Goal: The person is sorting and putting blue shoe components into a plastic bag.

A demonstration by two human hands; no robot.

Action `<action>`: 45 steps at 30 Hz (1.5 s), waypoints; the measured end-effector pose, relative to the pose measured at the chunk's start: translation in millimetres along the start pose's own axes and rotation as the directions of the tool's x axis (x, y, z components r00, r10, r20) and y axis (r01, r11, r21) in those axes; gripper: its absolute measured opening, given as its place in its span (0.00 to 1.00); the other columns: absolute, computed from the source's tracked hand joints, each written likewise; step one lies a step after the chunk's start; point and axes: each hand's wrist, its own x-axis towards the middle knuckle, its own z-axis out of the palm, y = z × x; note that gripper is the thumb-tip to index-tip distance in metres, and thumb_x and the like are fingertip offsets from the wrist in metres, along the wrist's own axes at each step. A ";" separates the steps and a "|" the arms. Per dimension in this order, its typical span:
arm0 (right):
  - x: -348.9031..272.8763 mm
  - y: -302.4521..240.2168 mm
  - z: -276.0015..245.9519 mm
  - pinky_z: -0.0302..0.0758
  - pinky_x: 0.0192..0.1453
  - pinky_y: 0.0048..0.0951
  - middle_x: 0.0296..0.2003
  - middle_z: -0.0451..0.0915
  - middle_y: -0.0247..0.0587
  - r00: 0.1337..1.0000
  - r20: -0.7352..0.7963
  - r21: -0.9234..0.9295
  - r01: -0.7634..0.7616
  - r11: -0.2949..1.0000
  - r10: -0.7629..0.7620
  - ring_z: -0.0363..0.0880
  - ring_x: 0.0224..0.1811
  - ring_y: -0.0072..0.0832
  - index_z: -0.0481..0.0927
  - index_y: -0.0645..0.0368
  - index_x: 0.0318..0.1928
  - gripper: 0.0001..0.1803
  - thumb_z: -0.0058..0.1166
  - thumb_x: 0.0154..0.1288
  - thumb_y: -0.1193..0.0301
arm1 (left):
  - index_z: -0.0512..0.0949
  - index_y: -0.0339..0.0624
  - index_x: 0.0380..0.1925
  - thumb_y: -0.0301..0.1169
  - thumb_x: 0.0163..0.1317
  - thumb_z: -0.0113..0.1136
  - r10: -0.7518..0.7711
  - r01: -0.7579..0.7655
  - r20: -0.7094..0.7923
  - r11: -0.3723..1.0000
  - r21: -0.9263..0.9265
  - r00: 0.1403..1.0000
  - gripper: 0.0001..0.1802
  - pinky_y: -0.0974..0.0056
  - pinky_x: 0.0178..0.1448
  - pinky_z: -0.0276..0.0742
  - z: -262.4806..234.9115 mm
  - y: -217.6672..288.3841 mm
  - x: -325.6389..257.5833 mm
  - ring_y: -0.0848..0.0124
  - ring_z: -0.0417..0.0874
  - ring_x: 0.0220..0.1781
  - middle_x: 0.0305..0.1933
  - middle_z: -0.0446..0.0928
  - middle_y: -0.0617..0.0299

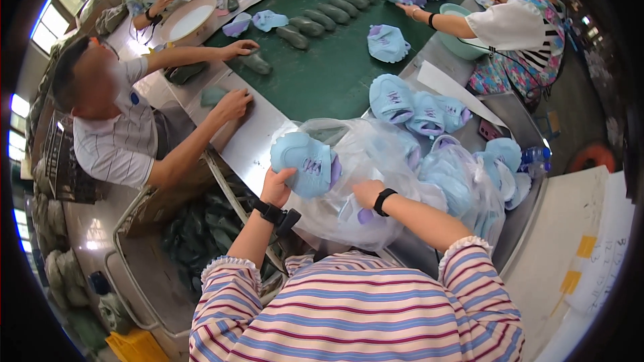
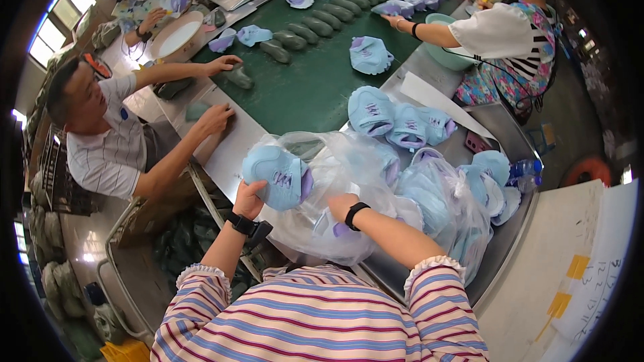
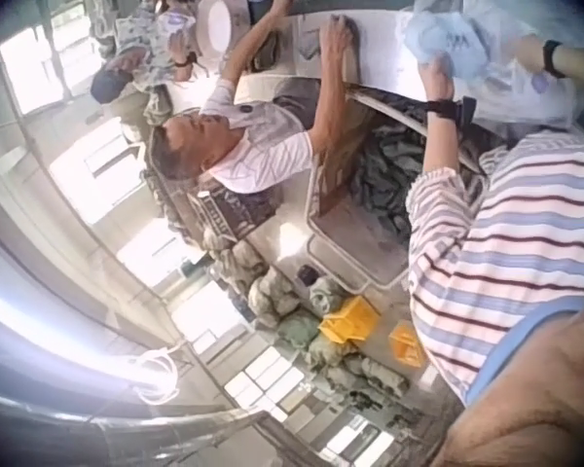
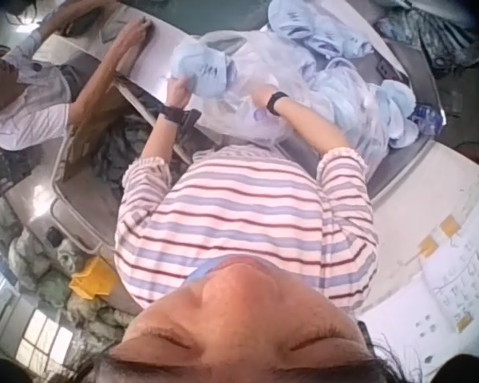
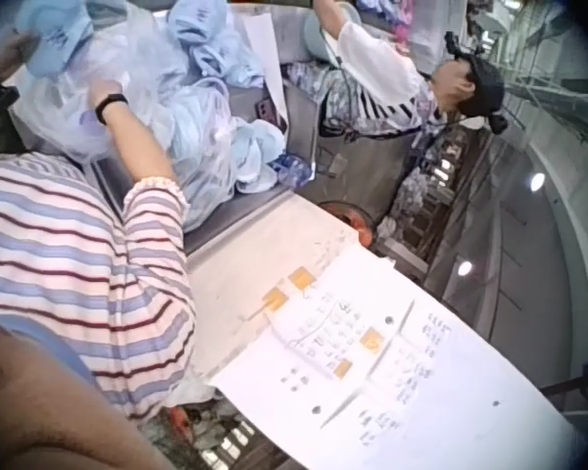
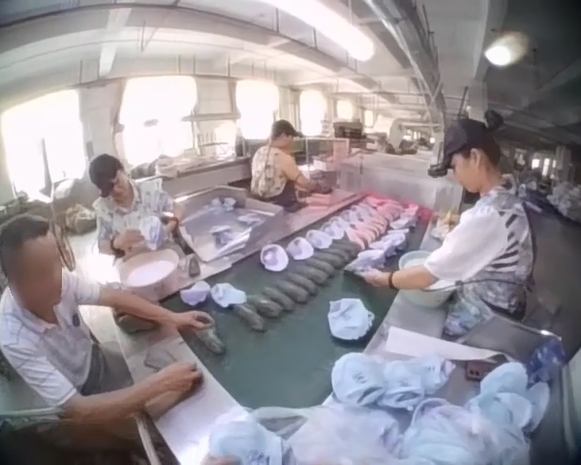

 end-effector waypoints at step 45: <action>-115.7 -0.7 -93.1 0.68 0.53 0.35 0.53 0.64 0.49 0.625 -0.773 0.447 0.420 0.790 0.106 0.69 0.51 0.42 0.74 0.58 0.41 0.17 0.56 0.46 0.77 | 0.74 0.36 0.41 0.30 0.53 0.60 0.671 -0.533 -0.195 0.704 0.469 0.715 0.16 0.70 0.36 0.71 42.0 196.6 189.1 0.76 0.73 0.30 0.31 0.75 0.66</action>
